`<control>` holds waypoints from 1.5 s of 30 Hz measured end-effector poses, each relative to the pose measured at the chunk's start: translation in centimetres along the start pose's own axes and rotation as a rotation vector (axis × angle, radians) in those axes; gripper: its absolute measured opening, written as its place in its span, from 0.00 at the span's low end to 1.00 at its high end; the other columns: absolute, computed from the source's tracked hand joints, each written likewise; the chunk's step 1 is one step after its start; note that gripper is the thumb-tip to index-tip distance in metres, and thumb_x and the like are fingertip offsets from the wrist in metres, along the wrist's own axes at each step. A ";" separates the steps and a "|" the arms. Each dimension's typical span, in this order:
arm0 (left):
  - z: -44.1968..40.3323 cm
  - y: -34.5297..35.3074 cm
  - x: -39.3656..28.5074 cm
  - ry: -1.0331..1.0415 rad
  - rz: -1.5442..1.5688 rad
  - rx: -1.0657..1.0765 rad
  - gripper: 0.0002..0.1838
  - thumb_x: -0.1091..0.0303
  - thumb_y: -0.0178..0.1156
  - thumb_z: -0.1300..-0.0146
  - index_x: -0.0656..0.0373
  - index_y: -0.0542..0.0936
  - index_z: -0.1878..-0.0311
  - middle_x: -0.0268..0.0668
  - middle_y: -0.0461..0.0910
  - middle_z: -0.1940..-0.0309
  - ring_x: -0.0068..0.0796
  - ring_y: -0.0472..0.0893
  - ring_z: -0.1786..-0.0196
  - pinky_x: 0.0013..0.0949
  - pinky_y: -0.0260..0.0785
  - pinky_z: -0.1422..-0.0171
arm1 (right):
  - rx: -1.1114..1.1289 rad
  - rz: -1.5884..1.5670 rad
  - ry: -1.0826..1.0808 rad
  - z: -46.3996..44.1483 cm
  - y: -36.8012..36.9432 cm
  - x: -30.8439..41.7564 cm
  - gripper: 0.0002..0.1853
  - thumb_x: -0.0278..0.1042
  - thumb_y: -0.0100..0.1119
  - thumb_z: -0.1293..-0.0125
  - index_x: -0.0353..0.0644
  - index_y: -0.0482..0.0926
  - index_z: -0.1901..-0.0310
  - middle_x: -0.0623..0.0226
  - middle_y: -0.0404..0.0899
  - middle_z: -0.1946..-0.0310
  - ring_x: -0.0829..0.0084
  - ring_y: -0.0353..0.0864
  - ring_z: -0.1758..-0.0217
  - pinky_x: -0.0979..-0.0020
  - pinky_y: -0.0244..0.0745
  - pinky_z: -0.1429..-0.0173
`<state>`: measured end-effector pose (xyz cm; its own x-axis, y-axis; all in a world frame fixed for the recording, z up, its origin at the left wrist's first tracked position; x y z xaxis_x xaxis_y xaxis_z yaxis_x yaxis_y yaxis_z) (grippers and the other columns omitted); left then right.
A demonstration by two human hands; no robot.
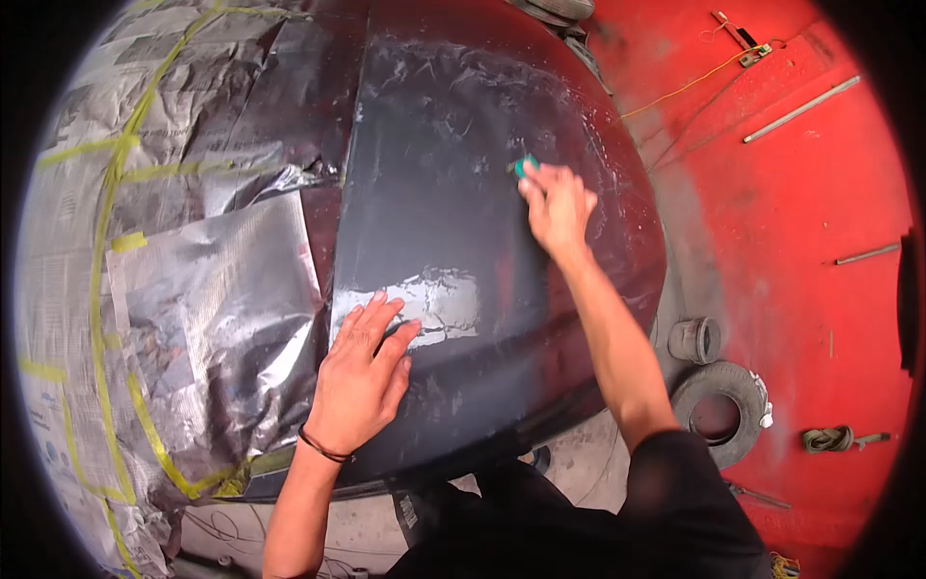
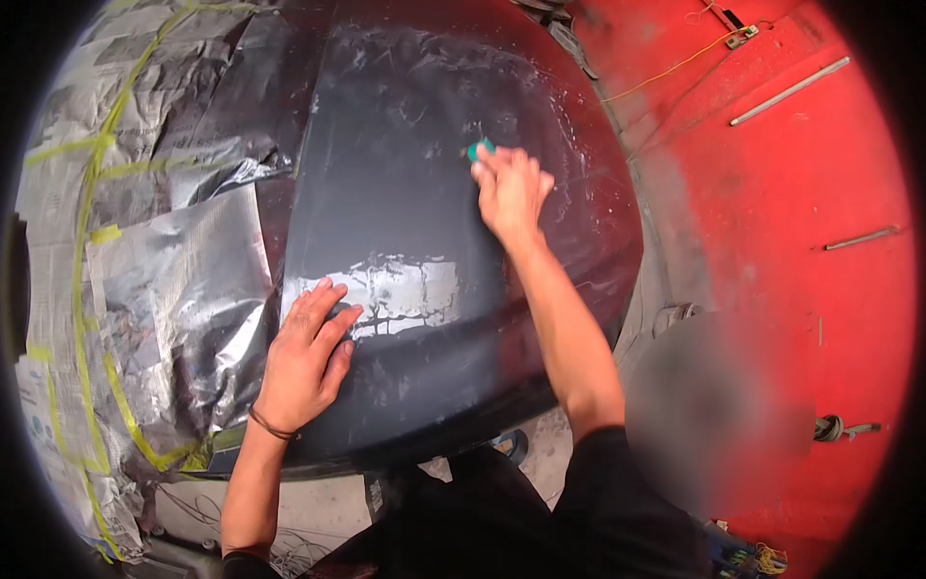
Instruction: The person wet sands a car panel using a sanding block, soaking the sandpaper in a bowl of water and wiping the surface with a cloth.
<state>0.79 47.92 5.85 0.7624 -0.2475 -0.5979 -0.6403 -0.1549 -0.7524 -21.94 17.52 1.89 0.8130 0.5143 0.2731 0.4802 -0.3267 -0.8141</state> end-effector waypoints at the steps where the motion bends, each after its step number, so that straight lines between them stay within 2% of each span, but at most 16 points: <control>1: -0.2 0.2 0.3 0.004 -0.017 0.028 0.24 0.74 0.69 0.27 0.57 0.85 0.29 0.49 0.78 0.20 0.60 0.73 0.13 0.63 0.65 0.09 | 0.001 0.011 -0.031 2.5 -1.4 1.4 0.18 0.45 0.73 0.23 0.57 0.95 0.35 0.60 0.89 0.37 0.55 0.85 0.34 0.48 0.68 0.28; 5: -0.5 1.0 0.5 0.010 -0.076 0.097 0.25 0.68 0.71 0.26 0.55 0.85 0.28 0.50 0.76 0.19 0.59 0.71 0.12 0.63 0.62 0.07 | -0.007 -0.018 -0.093 1.5 -1.1 0.6 0.18 0.44 0.72 0.22 0.59 0.95 0.35 0.64 0.89 0.37 0.58 0.84 0.35 0.48 0.66 0.28; 7: -0.9 1.3 0.5 0.000 -0.108 0.131 0.25 0.65 0.72 0.26 0.55 0.84 0.28 0.50 0.76 0.19 0.58 0.70 0.12 0.64 0.61 0.06 | -0.010 0.070 -0.045 -5.1 2.4 -2.8 0.17 0.44 0.71 0.22 0.58 0.95 0.36 0.62 0.90 0.38 0.54 0.86 0.37 0.47 0.70 0.32; 9: -1.0 1.6 0.7 -0.018 -0.111 0.141 0.25 0.62 0.72 0.25 0.54 0.84 0.28 0.50 0.76 0.19 0.59 0.70 0.11 0.65 0.60 0.06 | 0.130 0.093 0.165 -12.2 6.2 -6.7 0.17 0.44 0.71 0.22 0.57 0.96 0.37 0.59 0.92 0.41 0.49 0.88 0.38 0.44 0.73 0.36; 11: -1.1 1.5 0.6 -0.033 -0.109 0.159 0.26 0.61 0.72 0.25 0.54 0.84 0.27 0.51 0.76 0.19 0.59 0.70 0.11 0.66 0.60 0.07 | 0.135 0.049 0.166 -12.8 6.2 -6.3 0.17 0.43 0.71 0.23 0.57 0.96 0.37 0.58 0.92 0.42 0.47 0.88 0.39 0.43 0.74 0.37; 12: -1.0 1.6 0.4 -0.025 -0.161 0.174 0.27 0.54 0.72 0.24 0.55 0.85 0.27 0.50 0.75 0.18 0.55 0.68 0.10 0.61 0.58 0.05 | 0.141 0.036 0.172 -12.6 5.9 -6.3 0.17 0.43 0.71 0.23 0.56 0.96 0.37 0.57 0.92 0.43 0.46 0.89 0.40 0.43 0.74 0.37; 13: -1.6 1.5 0.5 -0.017 -0.155 0.185 0.28 0.52 0.72 0.25 0.54 0.86 0.28 0.50 0.75 0.18 0.55 0.68 0.09 0.61 0.57 0.05 | 0.010 0.034 0.010 -10.1 5.1 -6.0 0.17 0.44 0.71 0.23 0.58 0.96 0.37 0.58 0.92 0.41 0.50 0.88 0.37 0.44 0.73 0.34; 16: -1.4 1.8 0.4 -0.027 -0.125 0.218 0.31 0.47 0.74 0.29 0.53 0.87 0.29 0.50 0.75 0.17 0.56 0.66 0.08 0.63 0.53 0.04 | 0.026 -0.033 -0.118 -6.3 3.2 -3.7 0.17 0.45 0.71 0.22 0.60 0.96 0.36 0.61 0.90 0.38 0.56 0.85 0.35 0.46 0.69 0.29; 18: -1.6 1.8 0.6 -0.041 -0.117 0.226 0.30 0.47 0.74 0.29 0.52 0.87 0.29 0.49 0.75 0.17 0.56 0.66 0.08 0.63 0.54 0.04 | 0.072 -0.028 -0.141 -8.3 4.6 -4.4 0.17 0.46 0.71 0.22 0.61 0.96 0.35 0.63 0.89 0.37 0.58 0.84 0.34 0.46 0.68 0.27; 23: -1.5 1.9 0.9 -0.066 -0.131 0.248 0.29 0.47 0.74 0.29 0.49 0.88 0.29 0.47 0.76 0.16 0.53 0.67 0.08 0.59 0.54 0.04 | 0.130 0.140 0.128 -23.9 11.9 -8.5 0.15 0.46 0.70 0.20 0.58 0.97 0.39 0.55 0.96 0.44 0.45 0.92 0.38 0.40 0.75 0.32; 25: -1.2 1.8 0.8 -0.079 -0.118 0.259 0.29 0.47 0.73 0.29 0.49 0.89 0.30 0.47 0.76 0.17 0.52 0.68 0.08 0.58 0.53 0.03 | 0.130 0.094 0.130 -22.9 11.9 -8.4 0.15 0.45 0.70 0.21 0.58 0.97 0.39 0.55 0.96 0.44 0.46 0.93 0.38 0.41 0.74 0.31; 29: -1.7 1.4 1.0 -0.073 -0.103 0.252 0.28 0.46 0.73 0.29 0.49 0.90 0.30 0.47 0.76 0.16 0.52 0.68 0.08 0.57 0.53 0.03 | 0.065 0.031 -0.200 -14.6 8.0 -3.7 0.17 0.47 0.73 0.24 0.59 0.97 0.37 0.64 0.92 0.40 0.54 0.88 0.37 0.45 0.71 0.31; 37: -1.2 1.7 1.0 -0.046 -0.109 0.243 0.29 0.47 0.76 0.33 0.50 0.90 0.32 0.49 0.78 0.18 0.57 0.72 0.11 0.62 0.59 0.07 | 0.159 0.072 0.070 -26.6 14.8 -5.2 0.16 0.48 0.72 0.23 0.58 0.98 0.39 0.56 0.97 0.47 0.48 0.94 0.40 0.43 0.76 0.32; 39: -1.6 1.6 1.1 -0.041 -0.104 0.223 0.29 0.47 0.76 0.32 0.49 0.91 0.31 0.49 0.78 0.18 0.56 0.72 0.11 0.61 0.59 0.07 | 0.147 -0.034 -0.081 -22.7 12.6 -2.8 0.16 0.47 0.72 0.23 0.58 0.98 0.40 0.55 0.96 0.46 0.49 0.93 0.39 0.45 0.75 0.32; 41: -1.6 1.4 1.0 -0.044 -0.089 0.219 0.29 0.47 0.76 0.32 0.49 0.90 0.31 0.48 0.78 0.18 0.55 0.72 0.11 0.62 0.60 0.07 | 0.107 -0.048 -0.244 -17.4 10.4 0.1 0.17 0.46 0.73 0.24 0.58 0.97 0.38 0.58 0.93 0.39 0.51 0.89 0.34 0.46 0.71 0.27; 45: -1.7 1.4 1.1 -0.055 -0.084 0.225 0.29 0.47 0.76 0.31 0.48 0.90 0.31 0.47 0.78 0.19 0.54 0.72 0.11 0.62 0.61 0.07 | 0.134 -0.066 -0.228 -21.1 12.0 1.2 0.16 0.46 0.74 0.23 0.58 0.97 0.38 0.59 0.93 0.38 0.51 0.88 0.33 0.43 0.70 0.27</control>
<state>0.59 45.81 4.66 0.8201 -0.1892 -0.5400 -0.5420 0.0455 -0.8391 -8.30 -2.51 3.29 0.6787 0.7014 0.2176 0.4695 -0.1866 -0.8630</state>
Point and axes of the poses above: each hand's wrist, its own z-axis away from the middle knuckle, its own y-axis out of the palm, x = y × z, the point moved 10 cm from there along -z, towards the middle knuckle
